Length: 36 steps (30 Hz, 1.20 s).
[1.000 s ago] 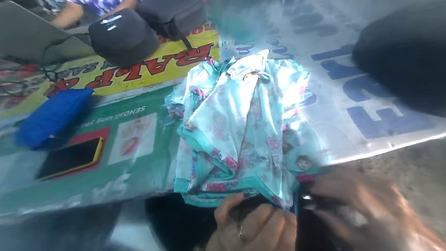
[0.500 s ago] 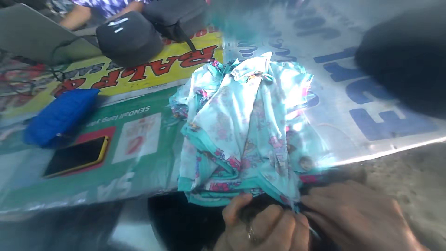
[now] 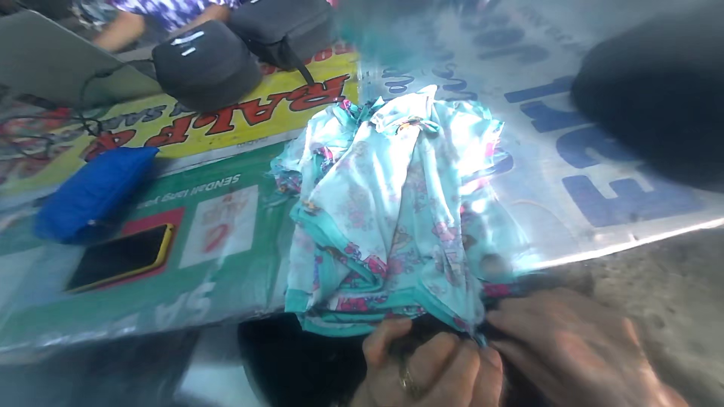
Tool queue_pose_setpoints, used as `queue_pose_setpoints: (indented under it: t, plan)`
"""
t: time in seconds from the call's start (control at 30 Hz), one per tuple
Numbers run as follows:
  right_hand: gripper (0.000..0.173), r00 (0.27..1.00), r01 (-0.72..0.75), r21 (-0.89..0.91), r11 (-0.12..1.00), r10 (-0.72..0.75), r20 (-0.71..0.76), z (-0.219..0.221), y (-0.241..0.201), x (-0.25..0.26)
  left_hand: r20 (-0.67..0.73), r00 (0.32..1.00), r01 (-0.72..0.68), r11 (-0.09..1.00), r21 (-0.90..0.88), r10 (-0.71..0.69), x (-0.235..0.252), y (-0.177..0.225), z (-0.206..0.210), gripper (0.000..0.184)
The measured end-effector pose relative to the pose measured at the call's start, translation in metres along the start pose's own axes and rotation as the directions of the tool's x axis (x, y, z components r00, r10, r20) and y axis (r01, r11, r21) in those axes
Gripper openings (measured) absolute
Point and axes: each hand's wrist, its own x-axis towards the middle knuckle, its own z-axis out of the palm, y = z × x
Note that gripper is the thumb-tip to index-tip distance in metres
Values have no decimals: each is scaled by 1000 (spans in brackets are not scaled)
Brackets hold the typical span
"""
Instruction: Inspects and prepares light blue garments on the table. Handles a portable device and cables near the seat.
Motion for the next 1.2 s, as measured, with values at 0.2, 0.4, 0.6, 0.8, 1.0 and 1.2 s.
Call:
queue_pose_setpoints:
  t: [0.2, 0.4, 0.6, 0.8, 1.0, 1.2]
  plan:
    - [20, 1000, 3, -28, 1000, -3, 12, 0, 5, -2, -32, 999, 32, 999, -2, -32, -1, -5, -2, 12]
    - [19, 1000, 2, -3, 1000, -2, 12, 3, -2, 4, -20, 1000, 16, 1000, -22, -16, 0, 0, 1, 14]
    - [14, 1000, 22, 7, 1000, -22, 8, 5, -1, 5, -35, 999, 16, 997, -69, -19, -2, 5, 7, 15]
    - [15, 998, -58, 287, 956, 50, 35, 4, 6, 5, 68, 998, 8, 988, -153, 2, -8, 8, 3, 16]
    - [26, 953, -270, 857, 440, 247, 174, -29, 30, 8, 147, 988, -33, 998, -61, 42, -26, -13, -23, 15]
    - [30, 961, -267, 772, 576, 223, 166, -9, 13, 16, -15, 997, 79, 985, 151, -77, 1, -30, 7, 9]
